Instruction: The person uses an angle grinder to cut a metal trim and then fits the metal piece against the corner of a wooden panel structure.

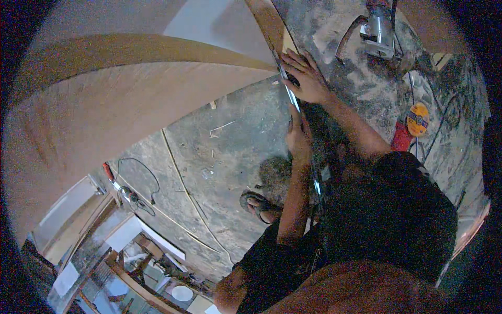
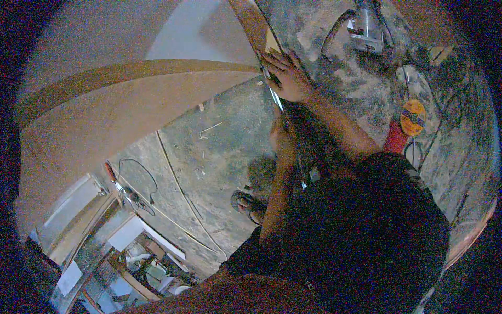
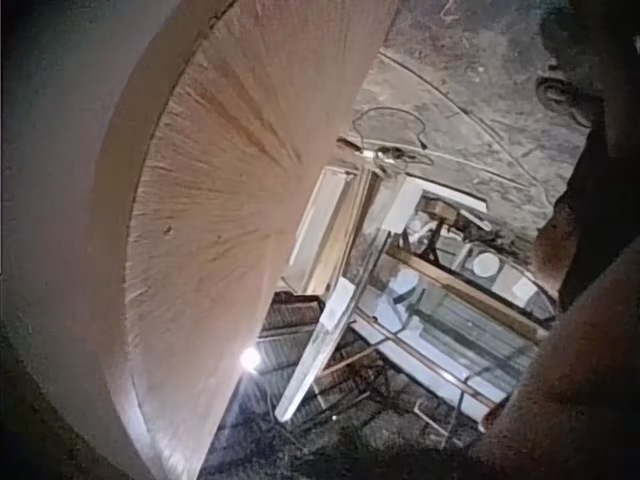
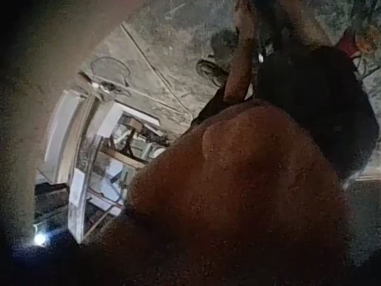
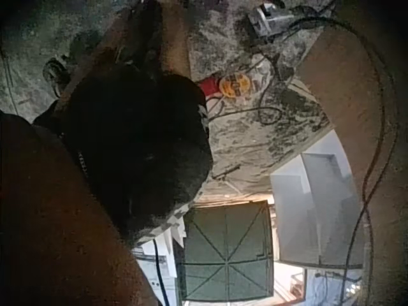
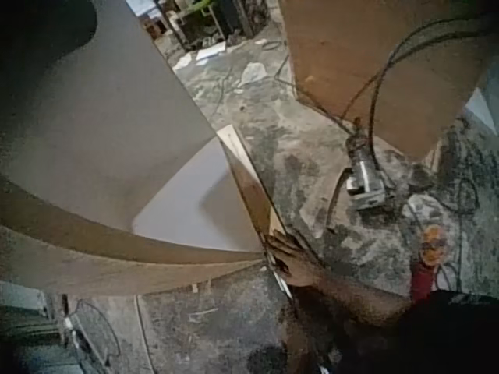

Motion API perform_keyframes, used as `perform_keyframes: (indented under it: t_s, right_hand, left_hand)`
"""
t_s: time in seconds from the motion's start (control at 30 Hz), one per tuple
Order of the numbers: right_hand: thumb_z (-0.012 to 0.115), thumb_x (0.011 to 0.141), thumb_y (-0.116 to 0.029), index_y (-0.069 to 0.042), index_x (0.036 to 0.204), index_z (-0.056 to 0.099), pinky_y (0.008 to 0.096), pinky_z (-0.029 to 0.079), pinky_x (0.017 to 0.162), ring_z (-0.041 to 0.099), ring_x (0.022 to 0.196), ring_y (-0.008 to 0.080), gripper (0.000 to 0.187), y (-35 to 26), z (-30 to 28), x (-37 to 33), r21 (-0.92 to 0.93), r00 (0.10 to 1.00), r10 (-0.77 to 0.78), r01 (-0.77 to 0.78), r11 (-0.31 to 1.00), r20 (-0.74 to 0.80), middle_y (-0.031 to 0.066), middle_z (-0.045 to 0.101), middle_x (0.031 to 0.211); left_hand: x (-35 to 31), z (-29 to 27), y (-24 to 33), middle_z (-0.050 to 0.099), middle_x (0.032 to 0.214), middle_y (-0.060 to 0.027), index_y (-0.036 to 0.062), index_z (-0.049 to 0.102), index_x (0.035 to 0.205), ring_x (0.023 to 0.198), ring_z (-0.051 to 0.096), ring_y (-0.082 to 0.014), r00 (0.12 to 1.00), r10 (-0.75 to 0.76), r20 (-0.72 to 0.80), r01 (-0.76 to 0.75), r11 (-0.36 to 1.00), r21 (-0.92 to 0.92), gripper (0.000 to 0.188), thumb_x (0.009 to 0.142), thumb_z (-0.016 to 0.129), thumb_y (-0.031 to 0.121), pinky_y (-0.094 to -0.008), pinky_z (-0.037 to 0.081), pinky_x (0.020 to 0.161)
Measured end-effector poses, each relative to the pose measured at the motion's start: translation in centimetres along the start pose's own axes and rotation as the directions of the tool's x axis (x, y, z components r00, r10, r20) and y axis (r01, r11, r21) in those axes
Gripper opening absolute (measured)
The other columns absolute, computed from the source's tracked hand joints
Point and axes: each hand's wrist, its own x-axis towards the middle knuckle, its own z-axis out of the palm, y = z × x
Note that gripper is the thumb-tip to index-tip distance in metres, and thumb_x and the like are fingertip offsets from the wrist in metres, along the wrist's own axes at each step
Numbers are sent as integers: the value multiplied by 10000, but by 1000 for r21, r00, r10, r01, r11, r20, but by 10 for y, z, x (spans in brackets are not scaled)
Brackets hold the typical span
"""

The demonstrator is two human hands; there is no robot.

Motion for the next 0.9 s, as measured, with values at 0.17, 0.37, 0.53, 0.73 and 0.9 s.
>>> perform_keyframes:
  t_s: [0.17, 0.37, 0.53, 0.73, 0.9]
  right_hand:
    - [559, 922, -339, -136, 1320, 560, 538, 89, 1173, 256, 1446, 237, 447, -2, 3, -3, -47, 1000, 21, -21, 999, -3, 18, 400, 1507]
    - [554, 916, -351, -171, 1288, 594, 568, 73, 1164, 261, 1443, 245, 415, -19, -6, 5, -113, 997, 81, -81, 990, -4, -3, 426, 1489]
    - [526, 921, -357, -172, 1323, 560, 615, 75, 1146, 247, 1445, 259, 445, -18, 3, 0, -104, 988, 153, -154, 983, -21, 25, 411, 1498]
    - [463, 950, -322, -106, 1338, 529, 628, 55, 1143, 209, 1458, 280, 449, -19, 5, 11, -200, 997, 46, -34, 979, 58, 88, 389, 1503]
    - [428, 966, -272, -23, 1257, 578, 579, 52, 1174, 220, 1455, 272, 411, -7, -3, 9, -316, 973, -60, 131, 940, 222, 106, 463, 1434]
  left_hand:
    - [-7, -8, -1, 664, 858, -241, 184, 372, 1481, 616, 625, -378, 996, 78, -33, -76, 996, 47, 528, 982, 529, 252, -469, 483, 526]
    - [-5, 1, -14, 623, 681, -204, 219, 359, 1487, 520, 590, -371, 981, 145, -132, -132, 986, 104, 534, 983, 525, 275, -470, 454, 475]
    - [-7, -1, -12, 618, 657, -199, 223, 270, 1518, 519, 592, -385, 999, 4, 51, -14, 979, 202, 616, 966, 540, 254, -490, 449, 471]
    - [-2, 8, -35, 634, 698, -214, 218, 218, 1531, 542, 610, -396, 992, 123, -8, -121, 985, 122, 678, 946, 560, 218, -502, 453, 485]
    - [-6, 10, -28, 655, 757, -219, 214, 228, 1528, 575, 619, -413, 992, 124, 28, -126, 988, 91, 650, 958, 540, 235, -506, 474, 513]
